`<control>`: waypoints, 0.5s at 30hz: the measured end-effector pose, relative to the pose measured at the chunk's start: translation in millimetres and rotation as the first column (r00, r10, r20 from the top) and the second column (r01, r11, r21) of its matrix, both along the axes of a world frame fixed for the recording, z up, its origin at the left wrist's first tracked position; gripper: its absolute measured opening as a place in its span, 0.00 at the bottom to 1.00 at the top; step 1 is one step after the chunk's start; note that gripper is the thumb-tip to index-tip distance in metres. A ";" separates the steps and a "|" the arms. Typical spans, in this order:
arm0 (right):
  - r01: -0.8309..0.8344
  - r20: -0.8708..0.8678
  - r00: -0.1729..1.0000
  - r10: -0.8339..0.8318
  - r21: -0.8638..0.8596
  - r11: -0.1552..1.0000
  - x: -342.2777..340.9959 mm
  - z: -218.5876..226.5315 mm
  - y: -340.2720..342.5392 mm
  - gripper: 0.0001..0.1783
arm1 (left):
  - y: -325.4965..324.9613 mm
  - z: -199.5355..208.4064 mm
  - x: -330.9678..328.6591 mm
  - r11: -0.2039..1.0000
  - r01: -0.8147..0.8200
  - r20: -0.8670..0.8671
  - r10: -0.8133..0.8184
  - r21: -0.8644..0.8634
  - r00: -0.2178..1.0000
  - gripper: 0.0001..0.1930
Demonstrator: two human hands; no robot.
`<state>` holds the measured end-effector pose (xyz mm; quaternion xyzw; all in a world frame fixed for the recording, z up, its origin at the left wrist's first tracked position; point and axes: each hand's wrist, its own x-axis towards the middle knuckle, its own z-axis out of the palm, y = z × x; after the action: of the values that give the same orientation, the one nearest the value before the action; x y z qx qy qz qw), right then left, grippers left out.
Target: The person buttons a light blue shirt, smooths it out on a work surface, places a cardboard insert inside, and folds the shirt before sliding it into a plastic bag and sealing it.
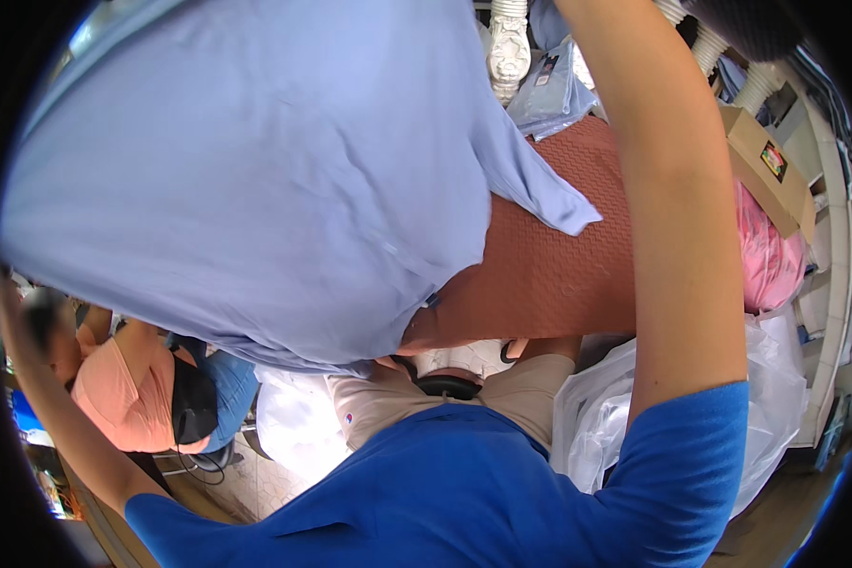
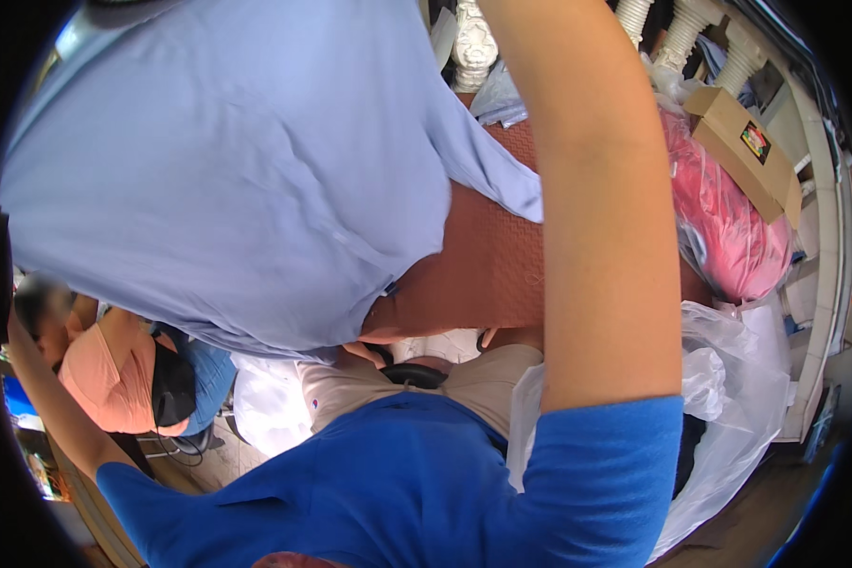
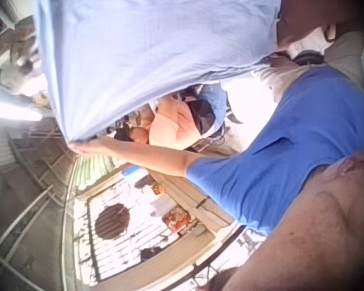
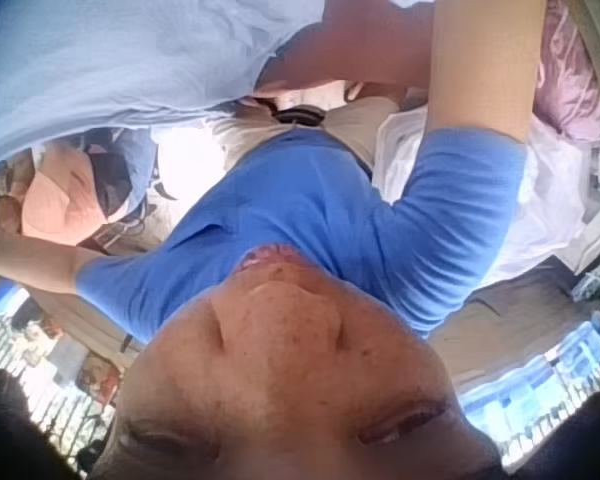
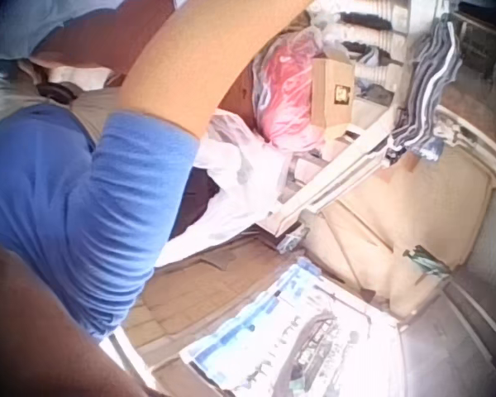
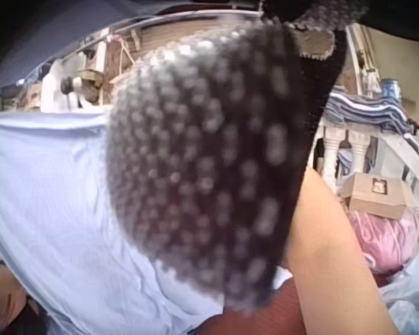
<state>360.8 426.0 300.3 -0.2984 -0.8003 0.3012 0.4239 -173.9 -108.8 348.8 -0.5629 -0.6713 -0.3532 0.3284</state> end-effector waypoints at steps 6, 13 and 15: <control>0.019 0.010 1.000 -0.019 -0.009 1.000 3.5 -18.8 11.6 0.14 | -4.4 -36.1 75.5 0.970 0.151 0.279 -0.200 0.189 0.939 0.19; 0.086 0.074 0.994 -0.086 0.008 0.996 38.3 -40.1 29.3 0.14 | 46.1 -125.4 242.4 0.817 0.334 0.766 -0.565 0.469 0.307 0.20; 0.057 0.035 0.998 -0.056 -0.012 0.998 41.9 -51.2 33.4 0.14 | 47.5 -128.4 313.9 0.829 0.324 0.858 -0.507 0.456 0.088 0.20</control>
<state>402.7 459.4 249.1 -0.3288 -0.7969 0.2889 0.4163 140.1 -61.3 220.4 -0.3617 -0.5083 -0.7473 -0.2288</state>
